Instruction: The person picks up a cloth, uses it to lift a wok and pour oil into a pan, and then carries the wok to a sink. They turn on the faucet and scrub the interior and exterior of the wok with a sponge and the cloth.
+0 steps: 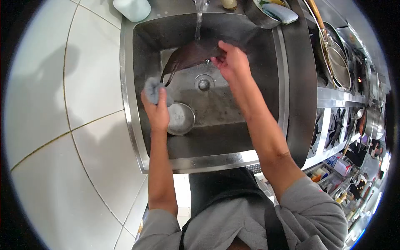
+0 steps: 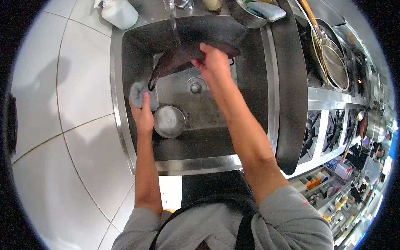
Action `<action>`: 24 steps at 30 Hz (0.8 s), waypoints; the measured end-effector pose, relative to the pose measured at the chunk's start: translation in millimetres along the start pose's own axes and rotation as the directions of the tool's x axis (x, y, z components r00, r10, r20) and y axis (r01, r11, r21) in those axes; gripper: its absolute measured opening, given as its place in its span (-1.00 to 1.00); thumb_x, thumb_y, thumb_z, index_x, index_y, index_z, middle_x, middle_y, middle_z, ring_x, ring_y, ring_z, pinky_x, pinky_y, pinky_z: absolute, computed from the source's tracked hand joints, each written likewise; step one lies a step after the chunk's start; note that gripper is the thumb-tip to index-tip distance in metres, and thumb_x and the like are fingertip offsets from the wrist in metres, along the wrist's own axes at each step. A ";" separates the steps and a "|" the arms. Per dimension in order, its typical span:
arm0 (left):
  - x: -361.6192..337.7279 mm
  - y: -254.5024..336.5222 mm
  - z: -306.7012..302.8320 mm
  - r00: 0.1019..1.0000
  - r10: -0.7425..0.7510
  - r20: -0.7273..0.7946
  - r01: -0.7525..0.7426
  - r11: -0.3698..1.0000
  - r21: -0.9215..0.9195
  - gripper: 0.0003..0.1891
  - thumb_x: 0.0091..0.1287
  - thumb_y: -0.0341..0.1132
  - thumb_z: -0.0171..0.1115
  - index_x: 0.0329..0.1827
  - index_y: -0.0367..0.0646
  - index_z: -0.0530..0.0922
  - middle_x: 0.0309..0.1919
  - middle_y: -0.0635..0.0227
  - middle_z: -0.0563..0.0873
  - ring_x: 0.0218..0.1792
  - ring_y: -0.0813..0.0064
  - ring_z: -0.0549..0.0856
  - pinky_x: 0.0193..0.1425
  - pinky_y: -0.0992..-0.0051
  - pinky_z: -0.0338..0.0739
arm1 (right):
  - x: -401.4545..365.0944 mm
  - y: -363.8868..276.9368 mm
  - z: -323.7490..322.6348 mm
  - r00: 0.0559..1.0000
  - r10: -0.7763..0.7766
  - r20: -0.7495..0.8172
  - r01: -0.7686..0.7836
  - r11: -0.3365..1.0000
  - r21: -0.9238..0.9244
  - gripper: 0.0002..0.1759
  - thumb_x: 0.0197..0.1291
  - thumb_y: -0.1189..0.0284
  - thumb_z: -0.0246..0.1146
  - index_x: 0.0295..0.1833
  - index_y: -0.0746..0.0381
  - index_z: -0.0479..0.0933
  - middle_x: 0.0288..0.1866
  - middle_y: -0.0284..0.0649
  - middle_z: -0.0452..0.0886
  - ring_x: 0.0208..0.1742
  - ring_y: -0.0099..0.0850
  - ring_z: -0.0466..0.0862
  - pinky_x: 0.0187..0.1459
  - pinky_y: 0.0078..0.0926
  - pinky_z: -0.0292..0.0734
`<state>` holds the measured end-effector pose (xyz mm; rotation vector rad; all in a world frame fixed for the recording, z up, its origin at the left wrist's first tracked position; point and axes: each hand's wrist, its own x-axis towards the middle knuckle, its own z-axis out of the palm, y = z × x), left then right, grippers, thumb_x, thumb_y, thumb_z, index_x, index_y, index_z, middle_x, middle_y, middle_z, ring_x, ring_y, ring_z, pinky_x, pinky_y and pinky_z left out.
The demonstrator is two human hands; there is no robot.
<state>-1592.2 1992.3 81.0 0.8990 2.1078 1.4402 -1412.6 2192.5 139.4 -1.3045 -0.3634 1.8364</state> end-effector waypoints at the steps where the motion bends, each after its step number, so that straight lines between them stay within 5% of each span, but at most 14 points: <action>1: -1.0 13.6 -6.9 0.990 0.101 0.103 -0.120 0.971 0.205 -0.46 0.49 -0.16 0.33 0.44 -0.24 0.49 0.31 0.13 0.58 0.36 0.18 0.53 0.48 0.20 0.38 | 0.4 -5.0 7.6 1.000 -0.001 -0.009 0.001 0.999 -0.039 -0.84 0.39 0.42 0.33 -0.03 0.25 0.57 -0.09 -0.19 0.67 -0.13 -0.28 0.65 -0.15 -0.21 0.64; 5: 1.8 21.2 1.2 0.906 0.276 0.320 -0.368 0.888 0.276 -0.44 0.30 -0.25 0.49 0.30 -0.29 0.52 0.17 -0.02 0.60 0.24 -0.04 0.55 0.38 0.09 0.41 | 23.3 -22.2 17.3 0.995 0.074 0.062 -0.061 0.980 -0.189 -0.83 0.40 0.46 0.24 0.01 0.32 0.55 -0.13 -0.12 0.65 -0.12 -0.19 0.67 -0.18 -0.08 0.72; 9: -15.7 25.1 22.5 0.902 0.385 0.196 -0.423 0.878 0.223 -0.58 0.21 -0.22 0.56 -0.07 -0.33 0.57 -0.17 -0.01 0.66 -0.11 -0.09 0.62 0.04 0.09 0.52 | 29.6 -43.3 34.6 0.985 0.139 0.098 -0.094 0.925 -0.368 -0.85 0.36 0.48 0.25 -0.01 0.26 0.52 -0.12 -0.07 0.62 -0.11 -0.14 0.68 -0.08 0.03 0.76; 12: -23.6 42.5 33.5 0.905 0.406 0.130 -0.423 0.893 0.156 -0.64 0.21 -0.23 0.55 -0.19 -0.29 0.58 -0.32 0.04 0.66 -0.28 -0.09 0.64 -0.13 0.14 0.56 | 56.7 -53.8 35.6 0.969 0.183 0.164 -0.081 0.870 -0.486 -0.76 0.32 0.41 0.31 0.04 0.22 0.52 -0.03 -0.13 0.63 -0.04 -0.23 0.67 -0.02 -0.16 0.74; 15: -19.5 84.8 43.3 0.911 0.412 0.008 -0.412 0.909 0.064 -0.69 0.22 -0.27 0.54 -0.19 -0.30 0.62 -0.41 0.08 0.67 -0.40 -0.04 0.67 -0.23 0.20 0.59 | 49.5 -60.8 57.1 0.982 0.149 0.120 -0.076 0.879 -0.471 -0.73 0.33 0.36 0.31 0.05 0.25 0.52 0.00 -0.11 0.64 -0.01 -0.19 0.67 0.04 -0.12 0.73; 19: -2.0 130.7 33.7 0.939 0.334 -0.080 -0.327 0.941 0.084 -0.68 0.28 -0.35 0.49 -0.01 -0.39 0.68 -0.28 0.14 0.80 -0.31 0.37 0.77 -0.17 0.38 0.64 | 51.8 -59.4 68.1 0.901 0.360 0.242 -0.278 0.908 -0.314 -0.42 0.48 0.04 0.15 0.10 0.44 0.49 -0.03 0.03 0.63 0.07 -0.02 0.66 0.20 0.09 0.66; 24: 4.5 152.2 16.1 0.988 0.089 -0.124 -0.092 0.995 -0.025 -0.68 0.30 -0.39 0.44 0.03 -0.44 0.68 -0.30 0.27 0.81 -0.34 0.49 0.75 -0.19 0.46 0.65 | 77.3 -5.3 62.0 0.897 0.311 0.315 -0.393 0.888 0.240 -0.61 0.60 0.30 -0.10 -0.02 0.38 0.52 -0.07 0.08 0.68 0.03 0.02 0.71 0.25 0.19 0.58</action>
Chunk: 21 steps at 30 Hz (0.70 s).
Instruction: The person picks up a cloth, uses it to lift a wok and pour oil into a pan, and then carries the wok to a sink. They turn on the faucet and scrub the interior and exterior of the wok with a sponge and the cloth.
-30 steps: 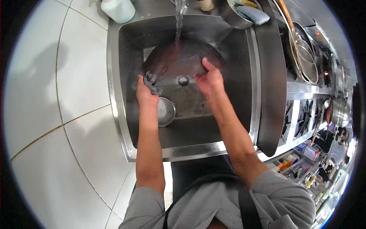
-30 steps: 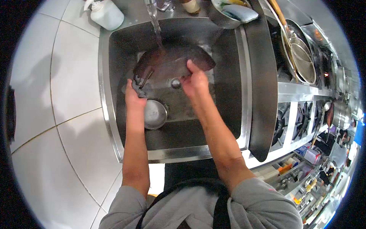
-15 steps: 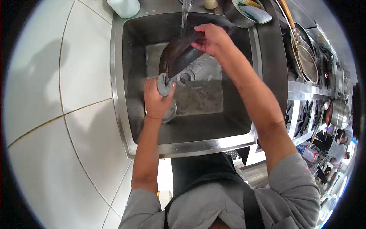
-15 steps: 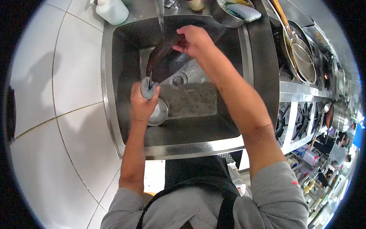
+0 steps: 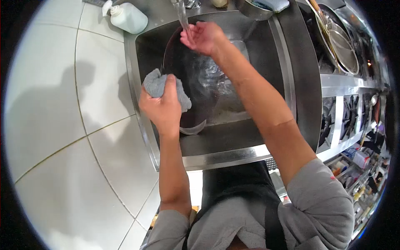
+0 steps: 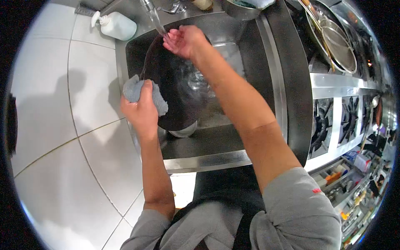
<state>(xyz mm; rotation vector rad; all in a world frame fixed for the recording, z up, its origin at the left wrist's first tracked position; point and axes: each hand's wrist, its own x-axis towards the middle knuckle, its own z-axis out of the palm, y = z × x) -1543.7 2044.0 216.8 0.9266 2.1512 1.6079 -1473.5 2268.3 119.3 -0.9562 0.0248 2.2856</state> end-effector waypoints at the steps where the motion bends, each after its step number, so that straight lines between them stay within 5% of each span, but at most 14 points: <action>1: 0.1 2.2 -2.9 1.000 -0.014 -0.014 0.014 1.000 0.007 -0.68 0.30 -0.39 0.43 0.03 -0.43 0.68 -0.30 0.27 0.81 -0.34 0.49 0.75 -0.20 0.46 0.65 | 6.0 5.8 -3.9 0.999 -0.028 0.019 0.026 0.994 0.103 -0.63 0.59 0.31 -0.09 -0.02 0.36 0.53 -0.10 0.04 0.69 0.02 -0.02 0.72 0.24 0.18 0.59; 4: -2.7 3.6 -11.6 0.999 -0.051 -0.014 0.052 0.999 0.007 -0.76 0.30 -0.39 0.41 -0.07 -0.39 0.68 -0.32 0.28 0.78 -0.37 0.50 0.73 -0.24 0.46 0.63 | 18.1 19.6 -4.5 0.996 -0.085 -0.016 0.085 0.920 0.383 -0.70 0.54 0.35 -0.02 -0.05 0.30 0.57 -0.23 -0.12 0.73 -0.05 -0.16 0.76 0.16 0.08 0.65; 7: -0.8 12.2 -14.1 0.997 -0.083 -0.003 0.083 0.994 -0.064 -0.78 0.29 -0.41 0.41 -0.10 -0.39 0.69 -0.34 0.30 0.78 -0.35 0.50 0.74 -0.20 0.47 0.62 | 6.1 61.1 -0.9 0.922 0.023 0.387 0.004 0.998 -0.067 -0.73 0.49 0.39 0.04 -0.11 0.29 0.61 -0.20 -0.15 0.74 -0.09 -0.17 0.76 0.11 0.03 0.68; 8: -0.4 15.1 -14.2 0.996 -0.093 -0.003 0.092 0.990 -0.103 -0.78 0.29 -0.41 0.40 -0.11 -0.40 0.69 -0.35 0.30 0.78 -0.34 0.50 0.74 -0.18 0.47 0.62 | -3.3 77.7 -2.1 0.852 0.252 0.459 -0.138 0.953 -0.268 -0.74 0.48 0.39 0.06 -0.11 0.29 0.62 -0.18 -0.14 0.74 -0.09 -0.16 0.77 0.11 0.03 0.68; 9: 1.6 12.6 -15.2 0.994 -0.109 -0.003 0.108 0.985 -0.131 -0.81 0.29 -0.42 0.39 -0.14 -0.39 0.69 -0.37 0.33 0.77 -0.37 0.52 0.72 -0.21 0.48 0.60 | -15.2 92.0 -3.8 0.740 0.477 0.474 -0.245 0.848 -0.471 -0.74 0.46 0.39 0.08 -0.11 0.30 0.63 -0.16 -0.13 0.75 -0.10 -0.15 0.77 0.10 0.03 0.68; 11: 8.1 4.8 -19.4 0.990 -0.141 -0.011 0.137 0.972 -0.190 -0.85 0.29 -0.43 0.38 -0.20 -0.37 0.69 -0.41 0.37 0.74 -0.41 0.56 0.69 -0.28 0.49 0.57 | -48.4 92.5 -27.1 0.571 0.785 0.240 -0.296 0.470 -0.831 -0.73 0.48 0.37 0.09 -0.10 0.29 0.65 -0.12 -0.11 0.74 -0.08 -0.15 0.75 0.07 0.00 0.67; 13: 8.6 11.5 -22.8 0.991 -0.132 -0.030 0.121 0.963 -0.242 -0.88 0.29 -0.43 0.37 -0.24 -0.35 0.69 -0.43 0.39 0.73 -0.44 0.58 0.66 -0.31 0.49 0.54 | -50.4 75.6 -47.7 0.609 0.792 -0.034 -0.254 0.154 -0.955 -0.71 0.50 0.34 0.07 -0.01 0.28 0.64 -0.05 -0.07 0.73 0.00 -0.13 0.74 0.10 -0.03 0.64; 15: 8.7 16.4 -29.9 0.987 -0.152 -0.048 0.133 0.952 -0.275 -0.89 0.28 -0.44 0.37 -0.26 -0.32 0.69 -0.42 0.39 0.71 -0.45 0.55 0.66 -0.33 0.47 0.55 | 9.2 50.6 -104.8 0.681 0.697 0.222 -0.332 0.565 -0.755 -0.67 0.53 0.33 0.02 0.09 0.30 0.61 0.06 0.02 0.72 0.10 -0.08 0.71 0.19 -0.03 0.61; 17: 6.7 19.7 -32.2 0.979 -0.195 -0.049 0.172 0.937 -0.303 -0.89 0.26 -0.44 0.39 -0.23 -0.29 0.69 -0.39 0.36 0.71 -0.45 0.47 0.69 -0.34 0.43 0.60 | 70.1 25.9 -133.7 0.665 0.378 0.644 -0.367 0.917 -0.158 -0.59 0.57 0.29 -0.04 0.19 0.31 0.60 0.11 0.04 0.71 0.25 -0.06 0.67 0.32 0.00 0.56; 19: 3.1 22.8 -30.2 0.980 -0.192 -0.047 0.165 0.925 -0.342 -0.93 0.27 -0.47 0.37 -0.28 -0.31 0.69 -0.41 0.39 0.72 -0.44 0.56 0.66 -0.33 0.49 0.54 | 42.9 14.0 -70.9 0.955 0.052 0.293 -0.099 0.984 0.148 -0.60 0.53 0.30 -0.01 0.17 0.33 0.58 0.13 0.04 0.71 0.22 0.00 0.68 0.34 0.08 0.54; 21: -0.8 26.5 -27.1 0.981 -0.190 -0.032 0.167 0.921 -0.353 -0.94 0.28 -0.49 0.37 -0.31 -0.32 0.69 -0.42 0.40 0.72 -0.44 0.60 0.65 -0.32 0.53 0.52 | 23.1 24.1 -28.5 0.864 0.027 0.502 -0.167 0.957 0.236 -0.60 0.49 0.29 0.03 0.18 0.34 0.58 0.14 0.05 0.71 0.20 0.03 0.69 0.32 0.12 0.55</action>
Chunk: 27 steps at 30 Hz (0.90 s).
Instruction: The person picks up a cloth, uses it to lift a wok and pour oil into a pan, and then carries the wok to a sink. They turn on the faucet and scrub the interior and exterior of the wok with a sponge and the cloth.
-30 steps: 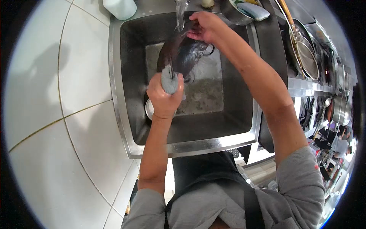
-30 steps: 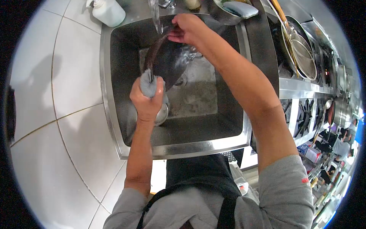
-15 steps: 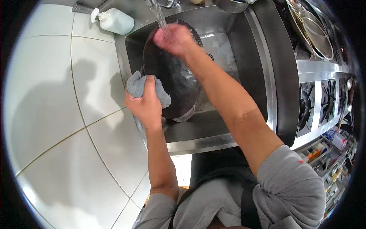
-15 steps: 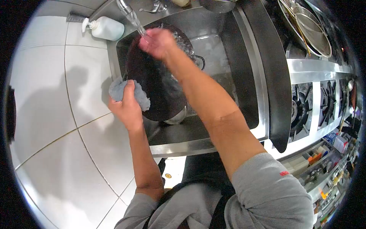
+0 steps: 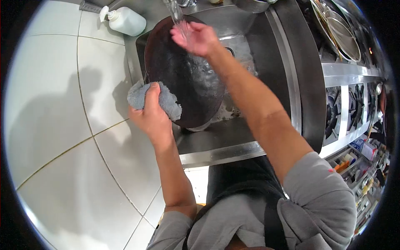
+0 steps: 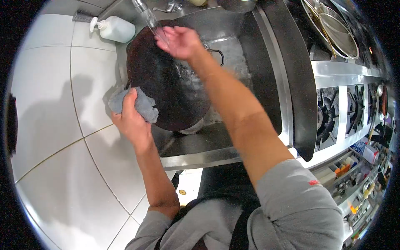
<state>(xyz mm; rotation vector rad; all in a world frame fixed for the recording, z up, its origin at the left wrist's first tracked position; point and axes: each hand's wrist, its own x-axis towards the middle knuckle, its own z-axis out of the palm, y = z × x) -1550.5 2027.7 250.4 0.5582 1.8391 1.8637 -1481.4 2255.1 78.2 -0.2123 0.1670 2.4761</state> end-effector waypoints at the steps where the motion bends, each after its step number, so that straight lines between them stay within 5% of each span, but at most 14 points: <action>1: -2.9 1.1 2.5 1.000 -0.003 0.009 0.003 1.000 0.008 -0.95 0.28 -0.50 0.37 -0.31 -0.32 0.69 -0.42 0.40 0.72 -0.44 0.60 0.65 -0.31 0.53 0.52 | 1.0 18.8 5.5 0.998 0.038 0.049 -0.040 0.999 0.026 -0.60 0.48 0.29 0.04 0.17 0.34 0.58 0.14 0.04 0.72 0.20 0.03 0.70 0.32 0.12 0.55; 4: -6.2 2.0 10.2 0.999 -0.024 0.021 0.025 0.999 -0.024 -0.95 0.26 -0.51 0.37 -0.30 -0.31 0.69 -0.42 0.39 0.72 -0.44 0.59 0.66 -0.30 0.53 0.52 | -6.6 83.4 -7.6 0.816 0.372 0.443 -0.495 0.845 0.203 -0.60 0.46 0.26 0.08 0.16 0.32 0.60 0.10 -0.02 0.75 0.19 0.01 0.72 0.29 0.09 0.58; 6: -4.8 3.3 10.5 0.998 -0.049 0.025 0.051 0.997 -0.057 -0.95 0.25 -0.51 0.38 -0.30 -0.31 0.69 -0.43 0.39 0.72 -0.44 0.58 0.66 -0.30 0.53 0.53 | -72.3 117.0 -4.3 0.828 0.557 0.065 -0.529 0.814 -0.241 -0.76 0.44 0.32 0.10 -0.10 0.22 0.61 -0.20 -0.22 0.69 -0.14 -0.27 0.71 0.03 -0.22 0.64; 7: -2.8 6.7 8.8 0.998 -0.063 0.027 0.064 0.995 -0.070 -0.95 0.25 -0.50 0.38 -0.30 -0.31 0.68 -0.42 0.38 0.72 -0.45 0.58 0.66 -0.31 0.53 0.53 | -78.7 122.0 -61.6 0.617 0.751 0.235 -0.731 0.658 -0.181 -0.70 0.48 0.30 0.07 -0.02 0.26 0.62 -0.09 -0.13 0.73 -0.06 -0.23 0.74 0.06 -0.17 0.66; 9: 1.0 10.5 0.5 0.997 -0.077 0.013 0.078 0.992 -0.095 -0.94 0.24 -0.50 0.38 -0.29 -0.31 0.68 -0.43 0.37 0.72 -0.46 0.56 0.66 -0.33 0.52 0.53 | -115.5 92.3 -118.2 0.475 0.877 -0.069 -0.830 0.420 -0.368 -0.63 0.53 0.27 0.01 0.03 0.30 0.63 0.00 -0.03 0.77 -0.02 -0.19 0.77 0.07 -0.11 0.68; 10: 2.0 11.1 -3.7 0.997 -0.080 0.003 0.080 0.991 -0.104 -0.94 0.24 -0.50 0.37 -0.29 -0.31 0.68 -0.43 0.37 0.72 -0.47 0.55 0.66 -0.34 0.51 0.54 | -137.9 59.9 -116.4 0.582 0.649 -0.490 -0.787 0.298 -0.541 -0.61 0.55 0.26 -0.02 0.01 0.31 0.63 -0.02 -0.02 0.77 -0.06 -0.18 0.76 0.04 -0.11 0.67; 14: -11.9 26.8 -4.3 0.989 -0.148 0.021 0.150 0.983 -0.102 -0.92 0.25 -0.50 0.35 -0.24 -0.31 0.67 -0.44 0.36 0.69 -0.51 0.52 0.65 -0.40 0.46 0.56 | -106.1 4.6 -144.3 0.844 0.095 -0.528 -0.210 0.964 -0.161 -0.50 0.57 0.17 -0.09 0.07 0.37 0.59 0.12 0.06 0.71 0.10 -0.05 0.71 0.22 0.05 0.56; 16: -20.2 32.6 -5.0 0.985 -0.170 0.025 0.171 0.979 -0.113 -0.91 0.26 -0.47 0.36 -0.24 -0.30 0.65 -0.40 0.33 0.68 -0.48 0.48 0.66 -0.39 0.46 0.56 | -61.6 -6.5 -160.3 0.954 0.001 -0.298 -0.009 1.000 -0.024 -0.52 0.56 0.20 -0.09 0.15 0.38 0.54 0.17 0.06 0.69 0.20 -0.04 0.68 0.27 0.07 0.54; 18: -27.1 36.0 -3.7 0.986 -0.167 0.026 0.168 0.980 -0.105 -0.89 0.27 -0.45 0.37 -0.23 -0.29 0.64 -0.38 0.31 0.68 -0.46 0.46 0.67 -0.39 0.45 0.56 | -34.1 18.8 -82.2 0.894 -0.151 -0.423 0.188 0.981 0.049 -0.54 0.55 0.21 -0.08 0.12 0.36 0.56 0.12 0.02 0.71 0.17 -0.03 0.70 0.29 0.08 0.53; 20: -33.2 37.4 -0.5 0.989 -0.146 0.021 0.148 0.985 -0.094 -0.89 0.26 -0.45 0.37 -0.23 -0.30 0.63 -0.39 0.32 0.68 -0.46 0.45 0.68 -0.38 0.45 0.57 | -10.4 43.9 -44.5 0.949 -0.099 -0.299 0.126 0.989 0.073 -0.60 0.56 0.26 -0.04 0.14 0.29 0.59 0.08 -0.02 0.73 0.11 -0.03 0.73 0.24 0.16 0.56; 22: -33.5 34.6 -1.9 0.987 -0.156 0.043 0.157 0.987 -0.034 -0.88 0.26 -0.46 0.37 -0.21 -0.31 0.64 -0.37 0.32 0.69 -0.41 0.47 0.69 -0.36 0.46 0.57 | -13.5 80.8 -24.5 0.943 0.205 0.262 -0.240 0.965 0.108 -0.61 0.55 0.26 0.00 0.13 0.29 0.62 0.06 -0.02 0.76 0.08 -0.08 0.76 0.23 0.07 0.59; 24: -31.6 28.3 -4.6 0.991 -0.128 0.039 0.128 0.992 0.005 -0.87 0.26 -0.47 0.37 -0.18 -0.32 0.65 -0.36 0.31 0.71 -0.38 0.48 0.70 -0.34 0.47 0.58 | -24.3 105.7 -40.3 0.691 0.676 0.257 -0.646 0.736 -0.200 -0.60 0.50 0.22 0.07 0.04 0.30 0.67 0.10 -0.02 0.76 0.06 -0.16 0.77 0.18 -0.11 0.63; 26: -28.0 22.9 -5.6 0.998 -0.057 0.004 0.057 0.998 0.021 -0.85 0.25 -0.48 0.37 -0.16 -0.33 0.67 -0.36 0.31 0.72 -0.38 0.50 0.70 -0.33 0.48 0.58 | -44.0 89.8 -86.2 0.760 0.623 -0.186 -0.332 0.126 -0.935 -0.67 0.32 0.18 0.29 0.00 0.18 0.69 0.02 -0.10 0.78 0.01 -0.15 0.78 0.08 -0.10 0.66; 27: -28.2 25.8 -6.5 0.999 -0.045 0.014 0.044 0.997 0.059 -0.85 0.25 -0.48 0.38 -0.15 -0.33 0.68 -0.36 0.31 0.73 -0.39 0.51 0.69 -0.31 0.48 0.58 | -55.3 69.1 -98.1 0.810 0.482 -0.334 -0.184 -0.333 -0.925 -0.66 0.22 0.17 0.39 0.01 0.12 0.70 0.00 -0.14 0.78 0.00 -0.15 0.78 0.05 -0.12 0.67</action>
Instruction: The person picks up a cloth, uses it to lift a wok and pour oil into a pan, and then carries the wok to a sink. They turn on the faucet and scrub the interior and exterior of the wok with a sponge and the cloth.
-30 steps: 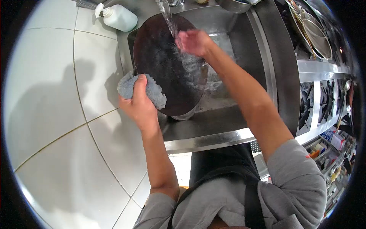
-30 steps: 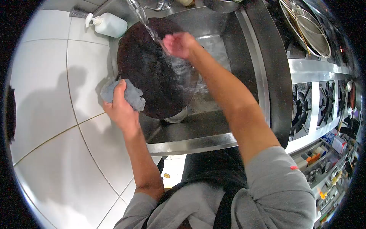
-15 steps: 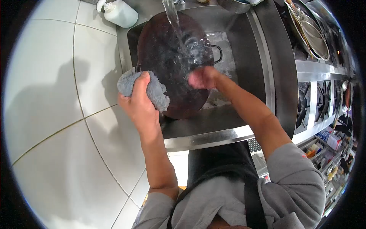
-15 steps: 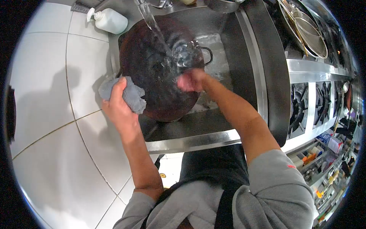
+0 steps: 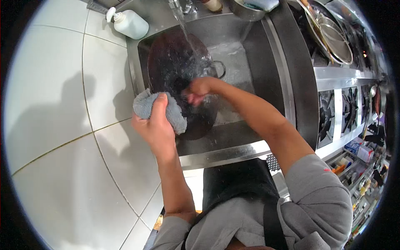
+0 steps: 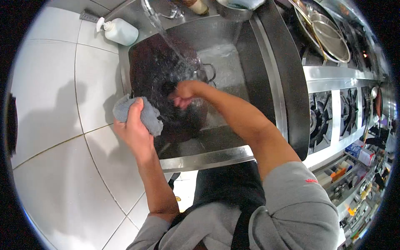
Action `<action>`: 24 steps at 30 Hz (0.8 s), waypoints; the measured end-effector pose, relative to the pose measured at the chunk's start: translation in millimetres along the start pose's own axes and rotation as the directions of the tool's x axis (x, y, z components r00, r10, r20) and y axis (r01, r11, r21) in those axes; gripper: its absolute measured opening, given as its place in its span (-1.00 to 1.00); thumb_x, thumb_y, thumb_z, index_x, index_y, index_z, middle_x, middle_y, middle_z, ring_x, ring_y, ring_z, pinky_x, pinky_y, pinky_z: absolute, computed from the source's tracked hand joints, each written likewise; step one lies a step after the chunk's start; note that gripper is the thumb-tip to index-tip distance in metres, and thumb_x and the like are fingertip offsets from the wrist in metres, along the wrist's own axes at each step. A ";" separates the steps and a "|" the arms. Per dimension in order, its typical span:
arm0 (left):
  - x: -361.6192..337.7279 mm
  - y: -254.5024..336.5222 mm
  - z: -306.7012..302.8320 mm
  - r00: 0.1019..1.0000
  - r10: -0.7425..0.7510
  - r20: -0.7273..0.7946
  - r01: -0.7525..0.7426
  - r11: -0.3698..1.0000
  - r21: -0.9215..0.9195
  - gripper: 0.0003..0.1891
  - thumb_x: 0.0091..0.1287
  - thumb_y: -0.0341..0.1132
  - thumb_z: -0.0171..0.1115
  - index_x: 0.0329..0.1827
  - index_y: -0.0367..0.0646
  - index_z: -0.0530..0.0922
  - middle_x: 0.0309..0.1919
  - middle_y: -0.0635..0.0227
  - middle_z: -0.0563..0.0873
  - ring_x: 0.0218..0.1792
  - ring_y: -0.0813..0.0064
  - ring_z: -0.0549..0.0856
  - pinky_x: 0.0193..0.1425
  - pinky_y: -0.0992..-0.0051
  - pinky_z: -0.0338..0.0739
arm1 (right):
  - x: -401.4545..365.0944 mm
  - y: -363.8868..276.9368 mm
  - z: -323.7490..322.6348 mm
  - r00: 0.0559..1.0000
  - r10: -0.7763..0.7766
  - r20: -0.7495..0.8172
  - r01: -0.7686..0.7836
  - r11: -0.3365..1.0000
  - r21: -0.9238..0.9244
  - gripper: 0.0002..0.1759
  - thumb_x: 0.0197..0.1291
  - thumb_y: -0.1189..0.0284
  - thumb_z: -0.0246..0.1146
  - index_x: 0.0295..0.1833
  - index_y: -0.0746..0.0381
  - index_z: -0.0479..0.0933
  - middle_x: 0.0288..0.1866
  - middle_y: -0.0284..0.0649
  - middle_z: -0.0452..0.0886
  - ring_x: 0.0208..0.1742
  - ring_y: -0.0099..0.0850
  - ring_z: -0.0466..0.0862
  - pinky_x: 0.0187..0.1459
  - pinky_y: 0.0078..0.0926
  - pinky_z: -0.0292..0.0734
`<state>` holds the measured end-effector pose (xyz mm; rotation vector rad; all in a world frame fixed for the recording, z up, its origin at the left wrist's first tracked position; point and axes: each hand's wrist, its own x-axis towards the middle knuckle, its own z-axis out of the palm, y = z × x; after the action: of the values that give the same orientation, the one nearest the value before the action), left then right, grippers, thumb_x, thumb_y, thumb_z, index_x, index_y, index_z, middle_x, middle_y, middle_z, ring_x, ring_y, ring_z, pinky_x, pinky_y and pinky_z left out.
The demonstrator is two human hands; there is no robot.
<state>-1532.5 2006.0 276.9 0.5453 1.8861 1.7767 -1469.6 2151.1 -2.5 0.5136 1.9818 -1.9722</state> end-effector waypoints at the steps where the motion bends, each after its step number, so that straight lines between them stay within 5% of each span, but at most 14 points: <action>1: -2.7 4.3 -3.5 1.000 0.012 0.009 -0.013 0.999 0.040 -0.85 0.25 -0.48 0.38 -0.15 -0.34 0.69 -0.37 0.32 0.73 -0.40 0.52 0.69 -0.30 0.49 0.58 | -30.8 17.4 -32.0 0.985 -0.011 -0.175 -0.056 0.927 -0.370 -0.59 0.11 0.19 0.46 0.09 0.06 0.72 0.04 -0.17 0.78 -0.01 -0.18 0.78 0.05 -0.17 0.66; 2: -4.6 7.5 -7.9 1.000 0.025 0.019 -0.026 0.996 0.082 -0.84 0.25 -0.48 0.39 -0.15 -0.34 0.69 -0.37 0.32 0.74 -0.41 0.53 0.68 -0.28 0.49 0.59 | -55.3 22.4 -57.6 0.941 -0.090 -0.325 -0.163 0.722 -0.673 -0.47 0.00 0.20 0.53 0.16 -0.01 0.74 0.08 -0.20 0.78 -0.01 -0.21 0.79 0.06 -0.22 0.66; 3: -4.3 6.9 -14.0 0.999 0.017 0.049 -0.022 0.995 0.098 -0.84 0.25 -0.49 0.40 -0.15 -0.36 0.68 -0.37 0.33 0.75 -0.40 0.55 0.68 -0.25 0.49 0.59 | -82.1 -5.7 -77.8 0.813 -0.024 -0.582 -0.392 0.716 -0.578 -0.63 0.02 0.23 0.51 -0.06 0.15 0.72 -0.07 -0.08 0.77 -0.09 -0.05 0.79 -0.06 -0.14 0.68; 4: -3.1 4.2 -21.7 0.997 0.008 0.081 -0.018 0.993 0.118 -0.83 0.24 -0.49 0.41 -0.15 -0.37 0.67 -0.36 0.33 0.75 -0.38 0.56 0.69 -0.22 0.49 0.59 | -78.3 -2.6 -109.0 0.642 -0.140 -0.754 -0.222 0.907 -0.358 -0.66 0.09 0.24 0.46 -0.04 0.15 0.72 -0.04 -0.06 0.78 -0.09 -0.05 0.79 -0.03 -0.12 0.68; 6: -2.3 3.8 -30.6 0.990 0.014 0.139 -0.036 0.987 0.154 -0.81 0.24 -0.49 0.43 -0.15 -0.39 0.66 -0.35 0.33 0.76 -0.37 0.58 0.69 -0.19 0.49 0.60 | -86.2 -48.3 -138.8 0.305 -0.285 -0.909 0.051 0.958 -0.284 -0.68 0.21 0.23 0.36 0.01 0.16 0.71 0.00 -0.01 0.77 -0.05 -0.01 0.78 0.03 -0.06 0.67; 7: -2.8 5.4 -33.0 0.987 0.030 0.159 -0.057 0.985 0.165 -0.81 0.23 -0.49 0.44 -0.15 -0.39 0.67 -0.35 0.33 0.76 -0.36 0.58 0.69 -0.19 0.49 0.60 | -94.7 -112.7 -141.2 0.194 -0.410 -0.891 0.047 0.911 -0.409 -0.67 0.27 0.23 0.31 0.04 0.17 0.70 0.03 0.03 0.77 -0.02 0.03 0.77 0.07 -0.02 0.66; 9: -4.0 7.7 -38.6 0.982 0.066 0.175 -0.100 0.976 0.195 -0.79 0.23 -0.48 0.45 -0.13 -0.39 0.67 -0.34 0.33 0.77 -0.35 0.57 0.70 -0.17 0.49 0.61 | -74.9 -159.3 -161.2 0.181 -0.607 -0.774 -0.049 0.780 -0.624 -0.63 0.36 0.14 0.22 0.02 0.19 0.69 0.00 0.05 0.77 0.03 0.08 0.74 0.12 0.01 0.64; 12: -7.4 11.1 -47.1 0.985 0.064 0.161 -0.097 0.974 0.205 -0.75 0.23 -0.47 0.46 -0.08 -0.40 0.66 -0.32 0.32 0.77 -0.32 0.55 0.71 -0.13 0.47 0.62 | -37.6 -171.5 -189.8 0.456 -0.365 -0.812 -0.357 0.760 -0.543 -0.59 0.43 0.13 0.14 0.11 0.19 0.65 -0.10 0.07 0.75 -0.04 0.12 0.73 0.00 -0.07 0.65; 15: -13.7 17.9 -55.7 0.989 -0.005 0.147 -0.018 0.988 0.153 -0.69 0.22 -0.45 0.46 -0.01 -0.40 0.67 -0.30 0.31 0.78 -0.28 0.52 0.73 -0.09 0.45 0.63 | -58.2 -162.4 -189.1 0.517 -0.548 -0.658 -0.399 0.525 -0.751 -0.57 0.39 0.10 0.16 0.17 0.11 0.67 -0.13 0.06 0.76 -0.06 0.11 0.74 0.05 -0.02 0.65; 17: -14.6 13.8 -64.5 0.985 0.022 0.169 -0.052 0.984 0.170 -0.68 0.22 -0.44 0.46 0.01 -0.39 0.67 -0.29 0.31 0.79 -0.26 0.49 0.74 -0.08 0.43 0.64 | -84.9 -149.8 -177.8 0.538 -0.402 -0.741 -0.407 0.646 -0.646 -0.54 0.36 0.10 0.21 0.20 0.15 0.65 -0.01 0.10 0.75 0.08 0.10 0.72 0.16 -0.01 0.63; 21: -32.8 41.0 -58.5 0.989 0.086 0.123 -0.114 0.964 0.242 -0.75 0.21 -0.39 0.48 -0.12 -0.35 0.72 -0.30 0.31 0.80 -0.29 0.49 0.74 -0.11 0.41 0.64 | -188.4 -150.1 -98.3 0.391 -0.438 -0.810 -0.432 0.690 -0.581 -0.37 0.31 0.14 0.30 0.44 0.15 0.49 0.31 0.08 0.62 0.34 0.08 0.60 0.32 0.00 0.57; 24: -46.6 69.6 -59.5 0.988 0.123 0.098 -0.149 0.934 0.324 -0.73 0.17 -0.29 0.51 -0.18 -0.32 0.72 -0.31 0.27 0.78 -0.34 0.43 0.72 -0.18 0.36 0.63 | -269.4 -163.2 -8.8 0.250 -0.527 -0.812 -0.320 0.747 -0.583 -0.20 0.24 0.26 0.39 0.59 0.04 0.31 0.59 0.06 0.32 0.54 0.03 0.41 0.47 -0.05 0.45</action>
<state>-1533.7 1935.8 351.9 0.8713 2.1513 1.5000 -1302.5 2149.4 264.7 1.7386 3.2740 -0.5871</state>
